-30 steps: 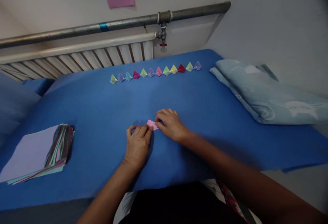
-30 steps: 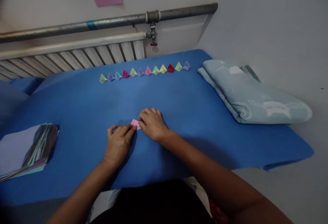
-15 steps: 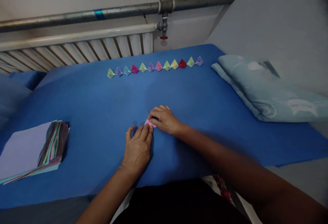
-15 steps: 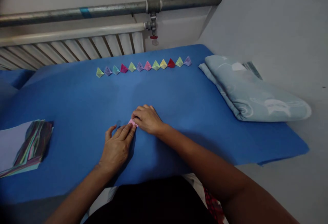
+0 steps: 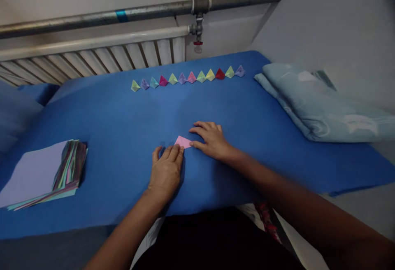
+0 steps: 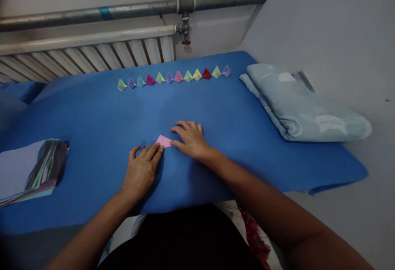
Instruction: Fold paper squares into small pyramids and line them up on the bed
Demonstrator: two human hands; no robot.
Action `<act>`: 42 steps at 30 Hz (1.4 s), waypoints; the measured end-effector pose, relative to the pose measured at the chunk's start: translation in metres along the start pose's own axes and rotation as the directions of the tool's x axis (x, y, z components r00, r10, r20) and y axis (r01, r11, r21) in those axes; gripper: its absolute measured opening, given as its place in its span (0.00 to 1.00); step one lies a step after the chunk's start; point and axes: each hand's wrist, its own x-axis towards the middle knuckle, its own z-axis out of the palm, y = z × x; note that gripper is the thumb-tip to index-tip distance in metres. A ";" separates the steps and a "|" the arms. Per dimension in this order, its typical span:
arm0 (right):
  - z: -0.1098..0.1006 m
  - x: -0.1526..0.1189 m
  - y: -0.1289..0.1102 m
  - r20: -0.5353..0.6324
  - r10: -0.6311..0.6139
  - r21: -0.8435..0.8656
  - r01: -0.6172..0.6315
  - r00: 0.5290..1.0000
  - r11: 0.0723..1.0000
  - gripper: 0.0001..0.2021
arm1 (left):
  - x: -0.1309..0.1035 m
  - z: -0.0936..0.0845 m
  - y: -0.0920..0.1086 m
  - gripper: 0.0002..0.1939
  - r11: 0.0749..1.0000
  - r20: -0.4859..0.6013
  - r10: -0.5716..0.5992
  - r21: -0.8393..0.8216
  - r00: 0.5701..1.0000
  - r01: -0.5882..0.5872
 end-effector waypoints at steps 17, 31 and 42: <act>0.023 0.011 -0.033 0.047 -0.203 0.300 0.180 0.978 0.937 0.10 | -0.008 0.005 -0.009 0.24 0.997 -0.048 0.076 0.018 0.996 -0.075; 0.031 0.013 -0.030 0.006 -0.223 0.299 0.211 0.975 0.931 0.10 | -0.024 0.004 -0.016 0.24 0.996 -0.055 0.016 0.093 0.998 -0.011; 0.022 0.018 -0.037 0.020 -0.074 0.574 0.049 0.997 0.817 0.10 | 0.001 -0.009 -0.022 0.16 0.992 -0.108 0.021 -0.121 0.994 -0.034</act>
